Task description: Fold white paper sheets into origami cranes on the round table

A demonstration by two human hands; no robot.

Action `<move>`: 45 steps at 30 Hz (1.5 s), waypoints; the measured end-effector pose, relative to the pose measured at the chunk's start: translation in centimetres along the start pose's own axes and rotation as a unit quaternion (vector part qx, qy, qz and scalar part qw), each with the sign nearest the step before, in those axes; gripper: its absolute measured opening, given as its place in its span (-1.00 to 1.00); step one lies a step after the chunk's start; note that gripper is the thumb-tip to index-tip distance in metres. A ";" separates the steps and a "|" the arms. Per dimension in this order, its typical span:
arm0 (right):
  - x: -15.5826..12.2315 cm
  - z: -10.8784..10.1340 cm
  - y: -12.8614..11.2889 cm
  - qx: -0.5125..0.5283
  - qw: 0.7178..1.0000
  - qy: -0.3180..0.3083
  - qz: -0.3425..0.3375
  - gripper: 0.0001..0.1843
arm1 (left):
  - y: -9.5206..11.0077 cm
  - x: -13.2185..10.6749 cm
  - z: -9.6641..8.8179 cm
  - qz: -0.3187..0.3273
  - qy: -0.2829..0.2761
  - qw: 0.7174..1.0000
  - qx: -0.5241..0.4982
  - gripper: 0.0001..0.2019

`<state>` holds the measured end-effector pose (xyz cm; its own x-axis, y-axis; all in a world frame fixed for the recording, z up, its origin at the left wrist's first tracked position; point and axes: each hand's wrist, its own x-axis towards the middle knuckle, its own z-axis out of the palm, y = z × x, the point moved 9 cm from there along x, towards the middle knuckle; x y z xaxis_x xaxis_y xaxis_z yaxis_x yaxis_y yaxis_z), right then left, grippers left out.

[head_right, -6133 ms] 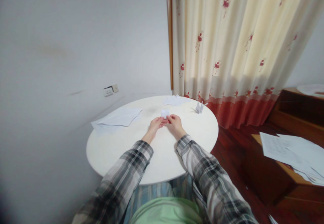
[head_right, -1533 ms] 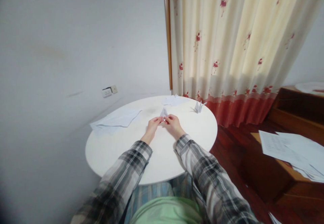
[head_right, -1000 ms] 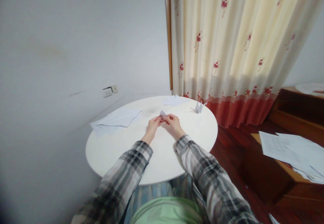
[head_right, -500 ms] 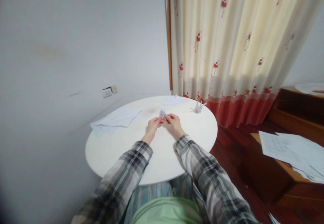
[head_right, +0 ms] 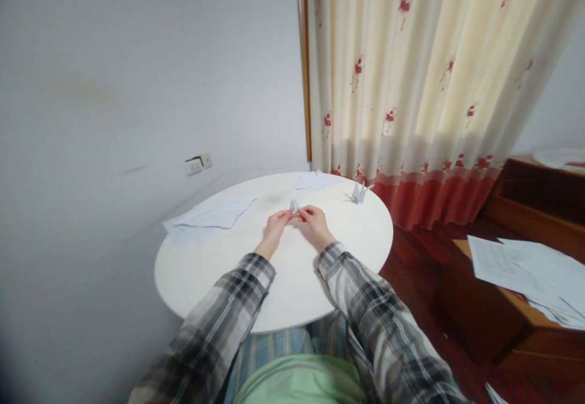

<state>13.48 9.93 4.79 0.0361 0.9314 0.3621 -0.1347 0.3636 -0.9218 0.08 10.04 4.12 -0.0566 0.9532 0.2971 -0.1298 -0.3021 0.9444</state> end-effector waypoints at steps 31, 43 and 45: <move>-0.1 0.0 -0.2 -0.067 0.997 0.011 -0.023 -0.71 | 0.2 -0.6 0.4 -0.042 -0.003 0.999 0.021 -0.63; -0.4 -0.3 -1.1 -0.085 0.996 0.016 -0.031 -0.73 | 0.3 -0.2 0.3 -0.003 -0.005 0.999 0.049 -0.76; -0.3 -0.5 -1.1 -0.092 0.995 0.025 -0.035 -0.73 | 0.3 -0.4 0.4 -0.017 -0.002 0.999 0.043 -0.73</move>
<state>14.09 9.26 5.59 0.0892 0.9018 0.4229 0.0528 0.4197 -0.9061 0.43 9.60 4.31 -0.0492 0.9629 0.2655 -0.0455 -0.2677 0.9624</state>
